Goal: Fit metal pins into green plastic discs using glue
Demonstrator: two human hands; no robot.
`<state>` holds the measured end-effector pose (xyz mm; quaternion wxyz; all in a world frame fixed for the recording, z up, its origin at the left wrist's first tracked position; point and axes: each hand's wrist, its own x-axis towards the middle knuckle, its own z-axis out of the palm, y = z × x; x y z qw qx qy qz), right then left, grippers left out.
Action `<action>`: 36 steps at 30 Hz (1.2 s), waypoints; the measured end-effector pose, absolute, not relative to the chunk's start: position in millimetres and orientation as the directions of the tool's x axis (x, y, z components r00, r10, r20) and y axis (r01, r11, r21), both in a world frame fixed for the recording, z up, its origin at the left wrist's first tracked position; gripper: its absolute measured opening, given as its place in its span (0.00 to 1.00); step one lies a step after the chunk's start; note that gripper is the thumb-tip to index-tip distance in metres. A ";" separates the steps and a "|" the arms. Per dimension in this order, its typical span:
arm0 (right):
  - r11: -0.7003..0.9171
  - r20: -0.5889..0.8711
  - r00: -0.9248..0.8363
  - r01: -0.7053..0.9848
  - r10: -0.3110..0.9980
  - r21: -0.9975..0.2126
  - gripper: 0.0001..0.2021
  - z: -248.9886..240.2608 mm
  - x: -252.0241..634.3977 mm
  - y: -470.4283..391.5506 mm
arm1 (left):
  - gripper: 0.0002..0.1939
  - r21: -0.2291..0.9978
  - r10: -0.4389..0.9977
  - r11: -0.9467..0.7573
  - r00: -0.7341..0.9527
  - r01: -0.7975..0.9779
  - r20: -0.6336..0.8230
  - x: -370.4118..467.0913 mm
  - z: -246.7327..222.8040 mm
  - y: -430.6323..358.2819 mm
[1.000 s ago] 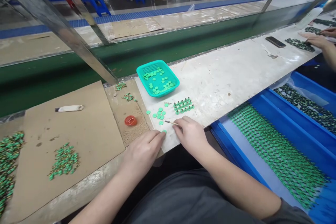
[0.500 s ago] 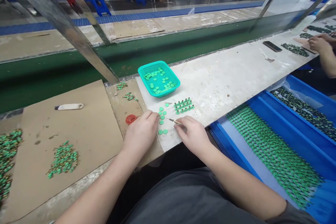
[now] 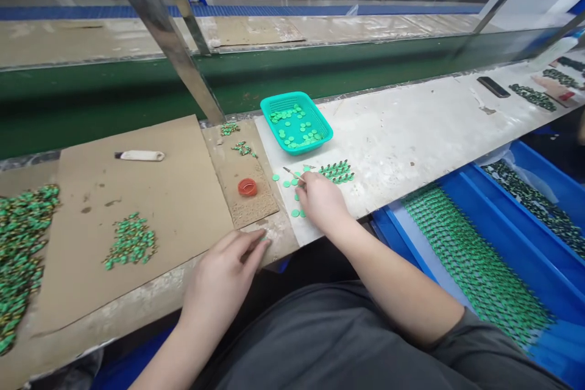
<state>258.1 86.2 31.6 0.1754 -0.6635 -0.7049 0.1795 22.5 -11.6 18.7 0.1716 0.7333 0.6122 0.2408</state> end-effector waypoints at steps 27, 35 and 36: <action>0.239 0.231 -0.107 0.072 0.967 -0.968 0.21 105.3 300.1 -6.8 | 0.13 0.396 0.879 -0.437 0.289 0.807 0.380 4.9 -6.8 -6.6; 0.322 0.320 -0.046 0.196 0.946 -0.926 0.17 45.5 268.6 13.9 | 0.08 0.340 0.756 -0.620 0.424 0.707 0.498 -4.0 -6.7 -20.1; 0.331 0.332 -0.037 0.244 0.942 -0.911 0.18 41.5 264.1 18.0 | 0.09 0.315 0.737 -0.642 0.447 0.699 0.507 -4.5 -6.4 -19.9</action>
